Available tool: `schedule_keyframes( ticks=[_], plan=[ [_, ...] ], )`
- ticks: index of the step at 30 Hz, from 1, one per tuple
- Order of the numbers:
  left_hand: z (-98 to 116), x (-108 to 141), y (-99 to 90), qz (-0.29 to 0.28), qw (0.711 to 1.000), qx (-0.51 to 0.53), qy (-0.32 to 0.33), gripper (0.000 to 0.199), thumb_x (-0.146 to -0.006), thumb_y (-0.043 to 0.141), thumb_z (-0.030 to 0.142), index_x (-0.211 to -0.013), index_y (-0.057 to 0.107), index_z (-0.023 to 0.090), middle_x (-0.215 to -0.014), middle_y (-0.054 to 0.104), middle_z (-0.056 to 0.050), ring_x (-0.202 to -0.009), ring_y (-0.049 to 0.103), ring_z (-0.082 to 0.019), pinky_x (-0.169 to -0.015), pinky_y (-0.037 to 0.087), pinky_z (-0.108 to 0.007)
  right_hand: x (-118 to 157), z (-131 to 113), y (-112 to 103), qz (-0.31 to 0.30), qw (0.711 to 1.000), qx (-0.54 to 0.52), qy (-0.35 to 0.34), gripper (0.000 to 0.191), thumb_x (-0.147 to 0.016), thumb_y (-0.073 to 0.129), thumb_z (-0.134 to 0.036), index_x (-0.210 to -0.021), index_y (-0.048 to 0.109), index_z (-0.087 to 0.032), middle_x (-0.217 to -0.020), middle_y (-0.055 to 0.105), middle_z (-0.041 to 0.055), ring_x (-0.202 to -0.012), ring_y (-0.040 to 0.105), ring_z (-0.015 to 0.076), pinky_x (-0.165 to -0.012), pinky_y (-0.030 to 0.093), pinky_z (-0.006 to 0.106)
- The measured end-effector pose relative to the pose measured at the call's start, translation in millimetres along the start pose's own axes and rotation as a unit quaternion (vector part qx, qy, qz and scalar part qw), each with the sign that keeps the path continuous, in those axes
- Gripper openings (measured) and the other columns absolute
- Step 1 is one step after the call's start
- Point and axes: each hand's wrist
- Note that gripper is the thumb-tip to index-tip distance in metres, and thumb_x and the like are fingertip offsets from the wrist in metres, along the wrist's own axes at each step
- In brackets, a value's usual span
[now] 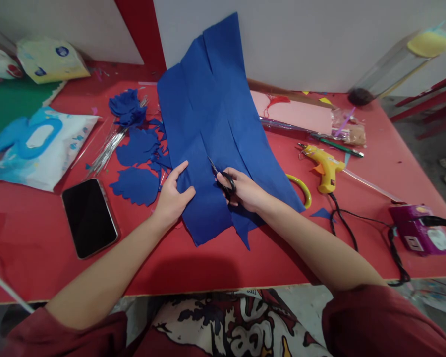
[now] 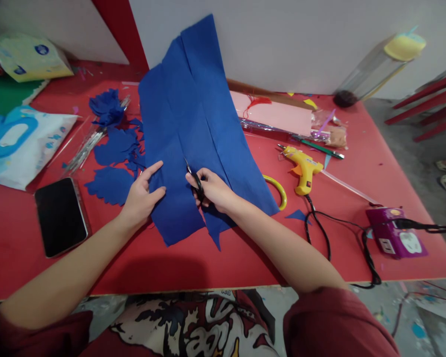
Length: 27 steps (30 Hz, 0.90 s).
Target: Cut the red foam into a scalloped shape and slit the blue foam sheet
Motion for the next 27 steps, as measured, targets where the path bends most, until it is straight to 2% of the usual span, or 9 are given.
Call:
schedule_keyframes(
  ticks=[4, 11, 18, 22, 27],
  plan=[
    [-1, 0, -0.5, 0.003, 1.0, -0.003, 0.016, 0.061, -0.065, 0.058, 0.011, -0.125, 0.049, 0.019, -0.136, 0.047, -0.007, -0.128, 0.04, -0.025, -0.111, 0.028, -0.044, 2, -2, 2, 0.015, 1.0, 0.006, -0.005, 0.034, -0.077, 0.062, -0.043, -0.072, 0.035, -0.022, -0.038, 0.046, -0.0105, -0.028, 0.042, 0.0061, -0.024, 0.023, 0.013],
    [-1, 0, 0.2, 0.001, 1.0, -0.006, 0.002, 0.062, -0.066, 0.058, 0.013, -0.128, 0.046, 0.015, -0.136, 0.046, -0.01, -0.127, 0.042, -0.026, -0.11, 0.03, -0.045, 3, -3, 6, 0.051, 0.998, 0.023, -0.006, 0.034, -0.076, 0.064, -0.034, -0.069, 0.033, -0.022, -0.037, 0.036, -0.014, -0.025, 0.036, 0.0047, -0.024, 0.023, 0.013],
    [-2, 0, 0.7, -0.006, 1.0, -0.001, -0.005, 0.064, -0.066, 0.057, 0.014, -0.129, 0.044, 0.015, -0.134, 0.048, -0.011, -0.124, 0.046, -0.026, -0.108, 0.033, -0.045, -1, -11, 1, 0.012, 0.998, 0.001, 0.061, 0.035, -0.074, 0.063, -0.048, -0.072, 0.04, -0.022, -0.044, 0.043, -0.0091, -0.033, 0.044, 0.0071, -0.027, 0.033, 0.016],
    [1, 0, 1.3, -0.003, 1.0, -0.001, -0.005, 0.064, -0.065, 0.058, 0.014, -0.128, 0.045, 0.013, -0.134, 0.049, -0.012, -0.123, 0.046, -0.026, -0.108, 0.034, -0.046, -4, -20, -1, -0.002, 0.998, 0.007, 0.063, 0.033, -0.075, 0.061, -0.049, -0.076, 0.043, -0.021, -0.049, 0.048, -0.0062, -0.036, 0.048, 0.0094, -0.03, 0.041, 0.02],
    [1, 0, 0.6, -0.004, 1.0, 0.016, -0.007, 0.063, -0.064, 0.059, 0.015, -0.126, 0.047, 0.017, -0.134, 0.048, -0.011, -0.127, 0.042, -0.027, -0.109, 0.031, -0.046, -12, -20, -2, -0.022, 0.996, 0.008, 0.084, 0.032, -0.079, 0.053, -0.052, -0.08, 0.046, -0.021, -0.052, 0.053, -0.0036, -0.037, 0.05, 0.0102, -0.031, 0.042, 0.02]
  ],
)
Point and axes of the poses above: each hand's wrist, its own x-axis away from the middle knuckle, its own y-axis out of the palm, z = x × y
